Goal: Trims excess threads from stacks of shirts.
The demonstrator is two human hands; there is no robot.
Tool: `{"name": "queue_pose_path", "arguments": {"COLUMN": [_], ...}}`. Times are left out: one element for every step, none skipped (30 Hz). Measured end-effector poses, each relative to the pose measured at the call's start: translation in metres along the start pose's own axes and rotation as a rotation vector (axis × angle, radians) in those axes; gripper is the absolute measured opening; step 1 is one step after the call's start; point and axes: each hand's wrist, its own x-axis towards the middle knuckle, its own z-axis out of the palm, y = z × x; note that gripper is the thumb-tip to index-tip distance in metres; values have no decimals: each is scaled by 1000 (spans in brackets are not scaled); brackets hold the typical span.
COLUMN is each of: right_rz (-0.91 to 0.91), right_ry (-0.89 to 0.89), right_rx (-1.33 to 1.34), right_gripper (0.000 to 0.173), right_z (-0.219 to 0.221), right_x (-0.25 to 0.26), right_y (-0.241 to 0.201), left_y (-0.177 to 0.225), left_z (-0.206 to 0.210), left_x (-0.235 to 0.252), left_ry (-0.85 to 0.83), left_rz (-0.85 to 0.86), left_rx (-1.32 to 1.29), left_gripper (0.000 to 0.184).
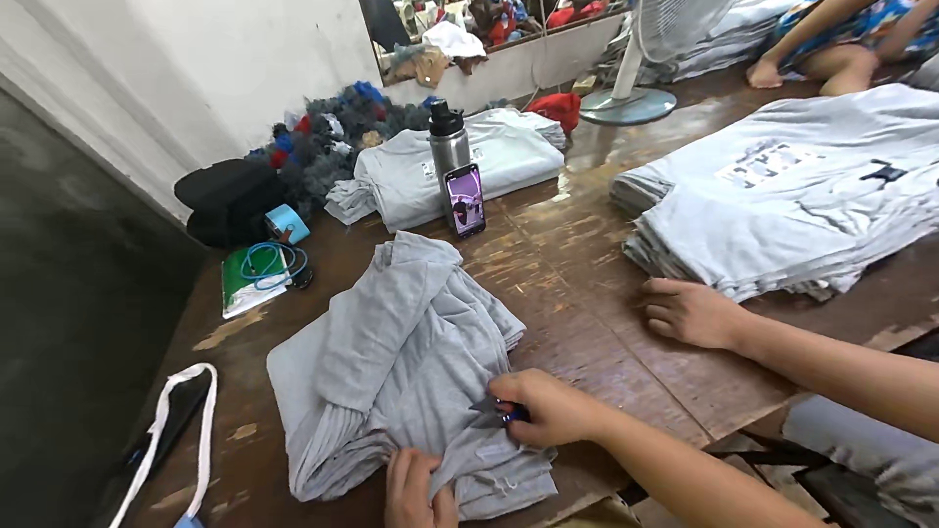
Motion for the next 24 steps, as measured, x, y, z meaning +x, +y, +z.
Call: {"name": "queue_pose_path", "arguments": {"right_rz": [-9,-7,-2,-2,-8,-19,-47,-86,-123,-152,-172,-184,-193,-205,-217,-230,-236,-231,-219,-202,-179,-152,-123,-91], "right_ry": [-34,-66,-86,-82,-57,-20,27,78,118,146,159,157,150,140,132,129,132,147,181,235,307,401,500,590], "right_rx": [-26,-55,-87,-124,-165,-199,-225,-234,-226,-196,-156,-109,-71,-37,-10,10,13,6,2,-3,-6,-19,-44,-79], "right_gripper": [11,11,12,12,12,12,11,10,10,11,12,14,16,17,19,20,21,21,21,21,21,20,18,18], "right_z": [-1,-1,1,5,11,17,23,29,33,35,36,35,32,29,25,19,13,6,1,-2,-4,-3,0,5], "right_x": [-3,-6,-11,-16,-23,-30,-38,-45,-53,-60,-66,-70,-74,-75,-75,-73,-70,-66,-61,-55,-49,-42,-34,-26], "right_y": [-2,-5,-9,-13,-15,-18,-18,-16,-14,-12,-11,-11,-12,-12,-12,-12,-13,-15,-18,-22,-26,-31,-35,-39], "left_y": [3,5,6,7,8,8,10,11,12,13,14,14,14,14,13,12,12,13,15,17,17,17,15,13], "left_z": [-1,-3,-5,-6,-7,-9,-10,-10,-11,-11,-11,-11,-12,-12,-13,-14,-15,-16,-17,-18,-19,-20,-20,-19], "left_x": [-3,-5,-8,-10,-11,-12,-13,-14,-15,-17,-18,-18,-19,-20,-21,-22,-23,-23,-24,-24,-23,-22,-22,-21], "left_ry": [-18,-36,-53,-66,-77,-86,-94,-98,-102,-107,-107,-108,-111,-115,-114,-108,-99,-82,-54,-22,-1,12,22,37], "left_rz": [-5,-5,3,13,23,29,30,27,26,30,38,49,58,67,77,81,74,56,33,14,2,-3,-4,-10], "left_rx": [4,13,25,36,44,48,53,61,67,69,70,65,53,33,4,-27,-57,-80,-91,-94,-98,-102,-110,-123], "left_gripper": [14,12,12,13,13,12,12,12,12,11,11,10,10,10,11,12,12,14,15,16,15,15,13,13]}}
